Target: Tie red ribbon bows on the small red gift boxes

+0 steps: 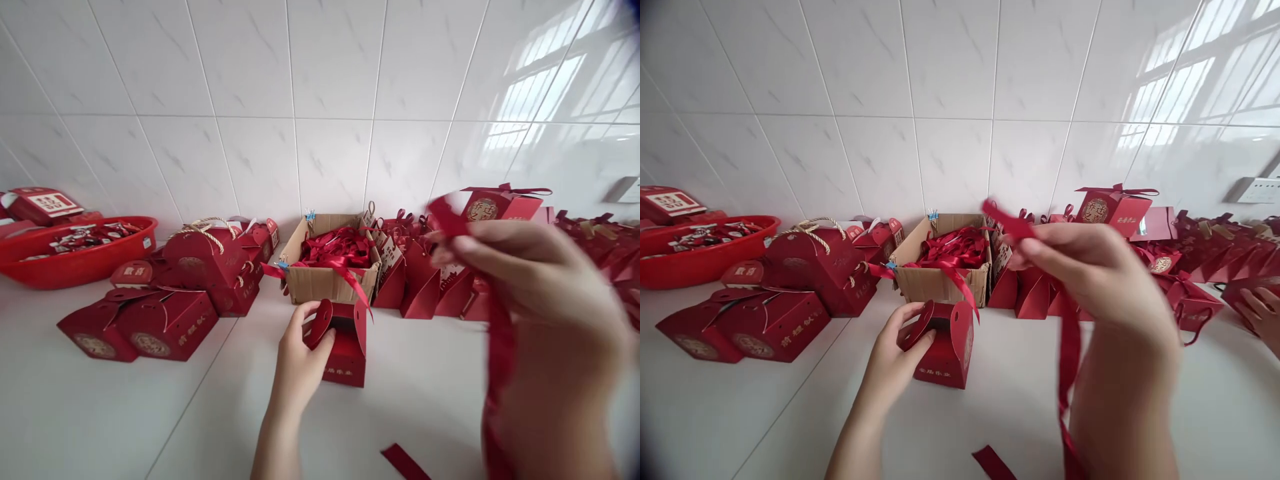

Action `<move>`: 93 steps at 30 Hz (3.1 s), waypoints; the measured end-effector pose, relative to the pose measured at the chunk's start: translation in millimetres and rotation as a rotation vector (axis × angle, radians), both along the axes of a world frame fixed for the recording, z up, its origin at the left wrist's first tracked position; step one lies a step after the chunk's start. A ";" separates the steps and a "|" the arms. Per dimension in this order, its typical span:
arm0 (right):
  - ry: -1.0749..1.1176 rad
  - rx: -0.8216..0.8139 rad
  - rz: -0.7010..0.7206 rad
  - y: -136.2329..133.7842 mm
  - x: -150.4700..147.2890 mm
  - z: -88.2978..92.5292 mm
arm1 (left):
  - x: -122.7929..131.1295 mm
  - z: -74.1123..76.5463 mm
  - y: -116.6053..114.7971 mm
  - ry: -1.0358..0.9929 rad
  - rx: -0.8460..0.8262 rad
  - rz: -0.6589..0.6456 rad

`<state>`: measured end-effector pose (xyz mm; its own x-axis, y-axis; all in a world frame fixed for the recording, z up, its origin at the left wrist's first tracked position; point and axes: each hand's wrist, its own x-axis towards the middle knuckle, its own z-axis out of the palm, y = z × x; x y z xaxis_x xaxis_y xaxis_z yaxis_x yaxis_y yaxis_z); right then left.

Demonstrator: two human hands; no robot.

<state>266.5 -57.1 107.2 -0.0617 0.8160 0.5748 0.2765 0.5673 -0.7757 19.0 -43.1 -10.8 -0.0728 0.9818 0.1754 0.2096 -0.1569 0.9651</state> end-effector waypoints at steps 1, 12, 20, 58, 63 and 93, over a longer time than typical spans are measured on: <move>-0.058 -0.073 0.049 6.3 -6.7 0.3 | -2.7 -1.3 -0.8 0.007 0.003 0.010; -0.549 -0.581 0.413 39.7 -37.9 -9.1 | -14.6 -15.4 -4.8 0.499 0.353 0.156; -0.658 -0.648 0.496 48.0 -46.8 -14.7 | -8.0 -14.3 -7.6 0.541 0.350 0.102; -0.704 -0.702 0.513 49.9 -45.6 -19.9 | -1.3 -5.8 -15.5 0.565 0.365 0.043; -0.699 -0.710 0.468 50.3 -46.7 -18.9 | -1.3 -4.2 -15.7 0.548 0.375 0.056; -0.855 -0.511 0.528 55.8 -54.9 -23.9 | 6.6 -5.0 -17.9 0.416 0.396 -0.100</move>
<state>211.6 -1.3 83.3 -0.6823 0.6984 -0.2161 0.6478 0.4405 -0.6216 25.6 -61.0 -15.7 0.1705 0.8341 0.5246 0.5243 -0.5276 0.6684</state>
